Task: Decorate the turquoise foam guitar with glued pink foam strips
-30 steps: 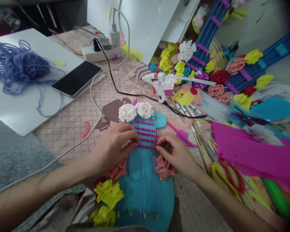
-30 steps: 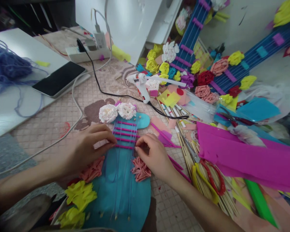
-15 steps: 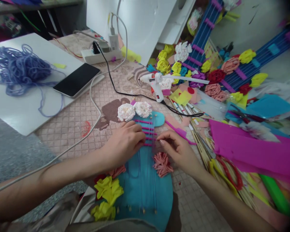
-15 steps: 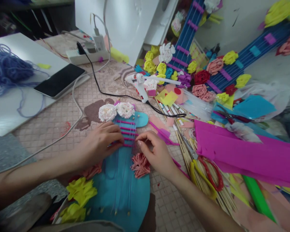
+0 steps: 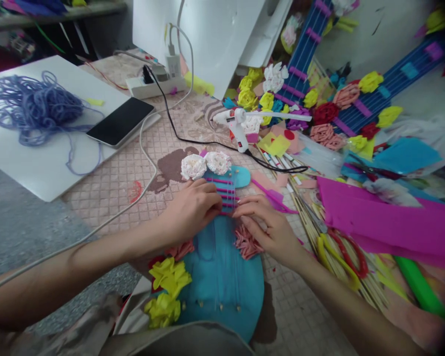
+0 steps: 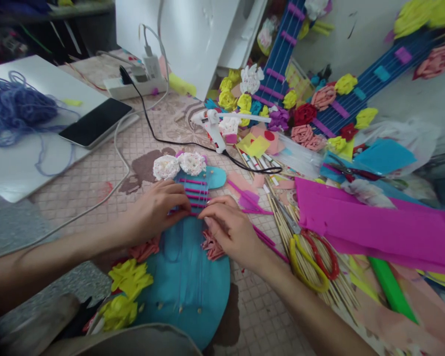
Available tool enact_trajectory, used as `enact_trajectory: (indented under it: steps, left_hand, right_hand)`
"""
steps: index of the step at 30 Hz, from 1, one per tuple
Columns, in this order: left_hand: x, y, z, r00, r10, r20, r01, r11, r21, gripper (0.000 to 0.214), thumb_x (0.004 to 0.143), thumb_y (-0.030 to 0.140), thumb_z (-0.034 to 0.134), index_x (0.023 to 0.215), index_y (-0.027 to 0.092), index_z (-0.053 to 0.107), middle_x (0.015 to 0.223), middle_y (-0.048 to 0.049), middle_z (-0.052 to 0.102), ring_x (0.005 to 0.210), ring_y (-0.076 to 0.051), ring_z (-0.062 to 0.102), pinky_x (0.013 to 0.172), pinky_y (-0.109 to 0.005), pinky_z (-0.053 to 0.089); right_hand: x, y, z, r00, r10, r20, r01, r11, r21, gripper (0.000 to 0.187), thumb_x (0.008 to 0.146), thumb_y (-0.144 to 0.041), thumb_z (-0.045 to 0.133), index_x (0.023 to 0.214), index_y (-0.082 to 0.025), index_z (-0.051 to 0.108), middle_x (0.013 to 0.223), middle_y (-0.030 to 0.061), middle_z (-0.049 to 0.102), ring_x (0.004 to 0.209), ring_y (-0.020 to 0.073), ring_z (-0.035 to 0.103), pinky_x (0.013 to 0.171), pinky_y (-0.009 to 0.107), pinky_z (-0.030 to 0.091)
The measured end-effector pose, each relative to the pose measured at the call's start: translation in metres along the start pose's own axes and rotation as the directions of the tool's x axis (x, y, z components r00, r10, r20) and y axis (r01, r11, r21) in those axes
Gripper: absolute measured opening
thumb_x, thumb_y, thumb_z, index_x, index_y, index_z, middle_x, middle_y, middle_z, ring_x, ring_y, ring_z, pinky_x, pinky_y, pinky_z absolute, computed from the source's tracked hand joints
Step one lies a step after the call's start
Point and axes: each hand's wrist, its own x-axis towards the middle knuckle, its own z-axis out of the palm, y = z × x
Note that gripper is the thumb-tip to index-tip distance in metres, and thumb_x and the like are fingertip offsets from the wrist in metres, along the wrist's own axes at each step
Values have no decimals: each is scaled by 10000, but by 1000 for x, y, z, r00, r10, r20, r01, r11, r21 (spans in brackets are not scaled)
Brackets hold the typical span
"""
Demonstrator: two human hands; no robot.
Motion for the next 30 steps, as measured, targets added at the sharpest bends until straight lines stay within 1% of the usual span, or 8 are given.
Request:
enact_trajectory:
  steps: [4,8,11,14,19,23,26,30]
  left_hand:
    - [-2,3,-1,1000,-3,-12,4,1000,19,134,859,180,556,798,160,673,844,-62,637,821,-204,526,765,-357,405]
    - [-3,5,-2,1000,-8,-13,8,1000,9,140,861,177,550,790,152,668,841,-68,641,840,-207,546,798,-374,413]
    - [-4,7,-3,1000,-5,-29,5,1000,3,156,861,175,540,777,149,669,811,-68,637,811,-204,554,793,-380,421]
    - [-4,7,-3,997,1,-75,-1,1000,-4,159,864,174,536,806,154,683,815,-69,637,791,-202,550,755,-364,427]
    - [-10,2,-10,989,-21,-144,18,1000,-22,152,873,182,538,870,171,690,874,-69,651,852,-208,561,775,-358,428]
    - [-24,-2,-23,981,-74,-177,67,997,-46,157,886,216,525,847,175,672,856,-55,649,843,-192,560,781,-347,425]
    - [-39,5,-29,986,-101,-133,93,994,-64,148,877,199,533,812,184,665,841,-43,639,821,-181,547,758,-331,420]
    - [-59,30,-24,995,-96,24,97,994,-58,118,862,217,566,801,196,665,838,-47,608,808,-190,518,724,-333,406]
  right_hand:
    - [-4,-7,-8,988,67,-139,-48,990,134,159,938,-244,462,980,-244,616,988,36,664,988,193,600,895,386,472]
    - [-12,-5,-9,955,154,-255,-83,960,269,173,946,-287,465,952,-244,633,946,28,665,917,173,614,832,343,494]
    - [-20,-2,-8,932,180,-315,-74,944,320,189,947,-320,468,929,-241,639,925,30,660,888,175,609,801,340,497]
    - [-25,-3,-7,923,185,-337,-97,960,261,198,954,-320,453,946,-235,632,937,34,660,898,176,606,804,336,489]
    - [-27,-5,-4,961,121,-250,-105,991,77,223,971,-289,406,997,-216,615,989,50,647,970,185,591,861,347,452]
    - [-29,-3,0,970,92,-225,-88,996,30,218,969,-282,405,1003,-215,610,993,56,636,981,191,581,863,352,445]
    - [-31,-4,1,958,79,-275,-79,997,13,205,964,-274,414,965,-219,612,948,50,642,947,193,587,834,349,448]
    - [-33,-10,3,951,55,-303,-53,999,13,192,956,-247,428,931,-223,617,907,42,644,907,188,590,806,346,449]
